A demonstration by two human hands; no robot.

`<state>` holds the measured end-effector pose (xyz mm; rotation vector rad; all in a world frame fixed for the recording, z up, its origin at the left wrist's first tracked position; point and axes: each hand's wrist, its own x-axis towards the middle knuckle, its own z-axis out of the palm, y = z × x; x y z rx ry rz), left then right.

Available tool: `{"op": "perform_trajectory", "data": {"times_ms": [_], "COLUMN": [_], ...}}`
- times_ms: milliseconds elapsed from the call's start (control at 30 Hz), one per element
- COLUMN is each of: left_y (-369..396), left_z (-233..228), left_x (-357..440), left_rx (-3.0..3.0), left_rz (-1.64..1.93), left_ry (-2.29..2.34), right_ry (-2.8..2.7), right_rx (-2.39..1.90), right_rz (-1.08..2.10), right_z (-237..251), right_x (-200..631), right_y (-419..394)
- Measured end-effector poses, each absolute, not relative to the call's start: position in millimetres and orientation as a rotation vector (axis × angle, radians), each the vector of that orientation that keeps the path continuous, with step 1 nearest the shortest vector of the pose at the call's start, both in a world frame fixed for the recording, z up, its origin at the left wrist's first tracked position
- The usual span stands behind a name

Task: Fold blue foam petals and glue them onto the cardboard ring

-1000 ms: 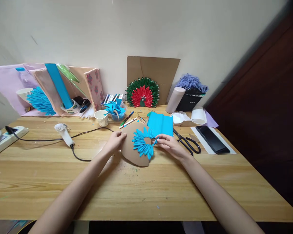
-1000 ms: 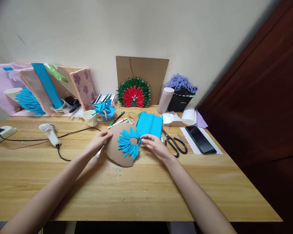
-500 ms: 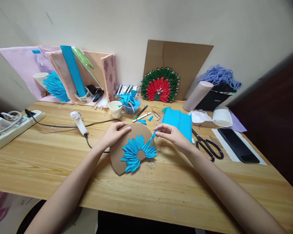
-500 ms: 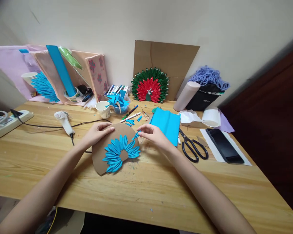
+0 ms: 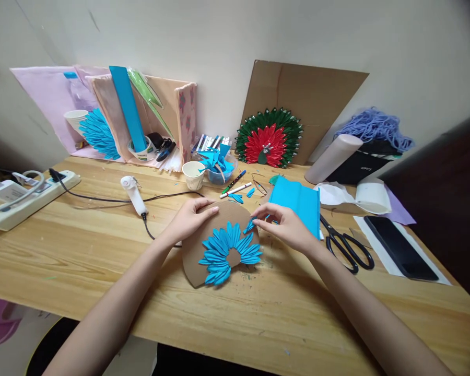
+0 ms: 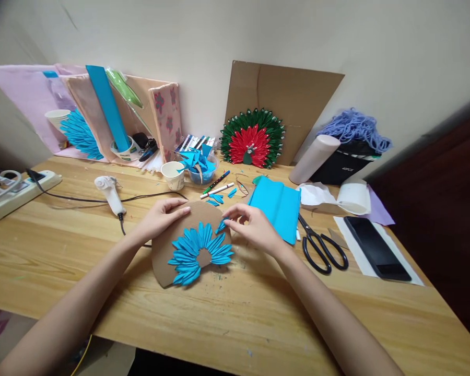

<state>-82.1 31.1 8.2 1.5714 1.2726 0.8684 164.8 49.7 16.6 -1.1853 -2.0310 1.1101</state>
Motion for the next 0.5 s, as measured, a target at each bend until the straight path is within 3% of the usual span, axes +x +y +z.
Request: {"op": "perform_trajectory", "data": {"times_ms": [500], "left_y": [34.1], "left_z": [3.8], "left_x": [-81.0], "left_rx": [1.495], "left_rz": [0.882], "left_ry": [1.293], "right_ry": [-2.129], "right_rx": [-1.19], "right_rz": [1.122], "right_z": [18.9], "right_x": [159.7], "right_y": [45.7]}}
